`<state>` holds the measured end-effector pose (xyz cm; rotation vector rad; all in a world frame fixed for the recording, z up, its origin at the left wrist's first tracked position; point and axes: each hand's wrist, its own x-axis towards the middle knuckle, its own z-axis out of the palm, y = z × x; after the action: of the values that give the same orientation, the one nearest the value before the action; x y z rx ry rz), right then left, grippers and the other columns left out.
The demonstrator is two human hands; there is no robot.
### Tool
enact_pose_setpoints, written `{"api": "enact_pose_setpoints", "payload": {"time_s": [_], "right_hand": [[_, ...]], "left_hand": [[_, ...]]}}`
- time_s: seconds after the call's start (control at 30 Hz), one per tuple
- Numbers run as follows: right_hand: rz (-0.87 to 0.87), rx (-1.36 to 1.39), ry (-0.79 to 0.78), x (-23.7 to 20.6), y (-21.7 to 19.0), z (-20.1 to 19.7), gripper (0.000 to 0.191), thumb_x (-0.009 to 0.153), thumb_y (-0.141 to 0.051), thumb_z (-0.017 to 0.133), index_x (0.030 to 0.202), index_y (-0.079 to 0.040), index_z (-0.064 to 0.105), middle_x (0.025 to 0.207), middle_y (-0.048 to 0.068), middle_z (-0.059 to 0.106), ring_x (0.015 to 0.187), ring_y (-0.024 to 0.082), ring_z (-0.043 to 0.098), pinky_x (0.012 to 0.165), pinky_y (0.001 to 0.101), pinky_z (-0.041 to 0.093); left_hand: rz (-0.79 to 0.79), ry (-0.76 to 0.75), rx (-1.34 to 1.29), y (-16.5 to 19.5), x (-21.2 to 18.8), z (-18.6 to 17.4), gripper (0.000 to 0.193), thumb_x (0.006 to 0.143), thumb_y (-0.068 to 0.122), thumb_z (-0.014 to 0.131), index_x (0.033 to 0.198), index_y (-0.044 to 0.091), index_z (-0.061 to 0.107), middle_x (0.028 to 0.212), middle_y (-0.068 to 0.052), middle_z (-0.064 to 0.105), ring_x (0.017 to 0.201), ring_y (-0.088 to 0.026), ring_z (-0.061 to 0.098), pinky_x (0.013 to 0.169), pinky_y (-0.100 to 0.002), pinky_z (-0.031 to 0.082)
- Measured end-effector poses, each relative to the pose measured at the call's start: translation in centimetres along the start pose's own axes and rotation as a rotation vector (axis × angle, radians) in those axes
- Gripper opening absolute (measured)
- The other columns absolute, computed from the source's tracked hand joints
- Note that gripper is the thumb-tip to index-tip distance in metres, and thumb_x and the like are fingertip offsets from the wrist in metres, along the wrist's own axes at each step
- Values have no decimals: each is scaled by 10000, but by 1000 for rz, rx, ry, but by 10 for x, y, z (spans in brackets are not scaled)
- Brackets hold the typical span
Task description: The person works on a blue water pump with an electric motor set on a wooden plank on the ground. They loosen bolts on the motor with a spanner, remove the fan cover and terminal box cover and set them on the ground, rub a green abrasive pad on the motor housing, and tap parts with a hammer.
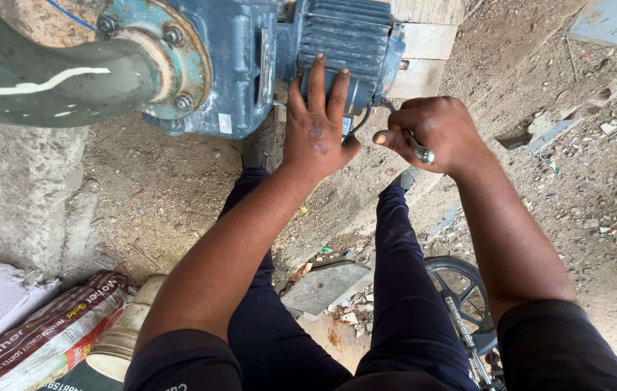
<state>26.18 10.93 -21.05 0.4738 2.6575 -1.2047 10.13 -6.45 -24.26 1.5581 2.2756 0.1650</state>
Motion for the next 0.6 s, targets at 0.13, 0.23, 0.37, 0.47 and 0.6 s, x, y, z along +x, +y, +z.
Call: {"api": "enact_pose_setpoints", "payload": {"time_s": [0.13,0.23,0.37,0.47,0.6], "right_hand": [[-2,-77,6,-5,-5,4,347,968,-422,718,795,-122,719,668,70,627,601,289,655,537,451,515],[4,-123,69,-19,-13,11,298,972,-383,720,831,-121,708,721,80,638,644,293,662,573,445,534],[42,-118,211,-38,-11,15,283,969,-345,752,859,-93,682,831,98,656,721,304,678,632,444,553],[22,-185,419,-33,10,13,262,976,-327,763,910,-93,665,1008,126,685,884,315,695,753,450,557],[-76,-240,498,-9,37,21,272,967,-325,785,940,-82,665,1095,143,704,1002,321,688,847,464,531]], "left_hand": [[-24,-69,-5,5,1,-5,1208,671,553,893,1570,50,262,1596,-301,154,1362,-567,314,1152,-672,319],[-50,-70,-60,7,3,-13,1089,775,700,812,1539,74,352,1584,-275,252,1349,-572,336,1110,-703,305],[-18,-65,18,-2,27,-23,968,945,777,694,1561,95,390,1604,-250,314,1462,-559,292,1171,-722,265],[-78,-137,-51,-4,60,-22,1045,902,759,705,1611,90,329,1637,-276,241,1489,-569,220,1188,-704,240],[-222,-381,7,14,90,-17,1275,713,762,794,1598,49,218,1651,-300,89,1472,-613,126,1178,-682,213]]}}
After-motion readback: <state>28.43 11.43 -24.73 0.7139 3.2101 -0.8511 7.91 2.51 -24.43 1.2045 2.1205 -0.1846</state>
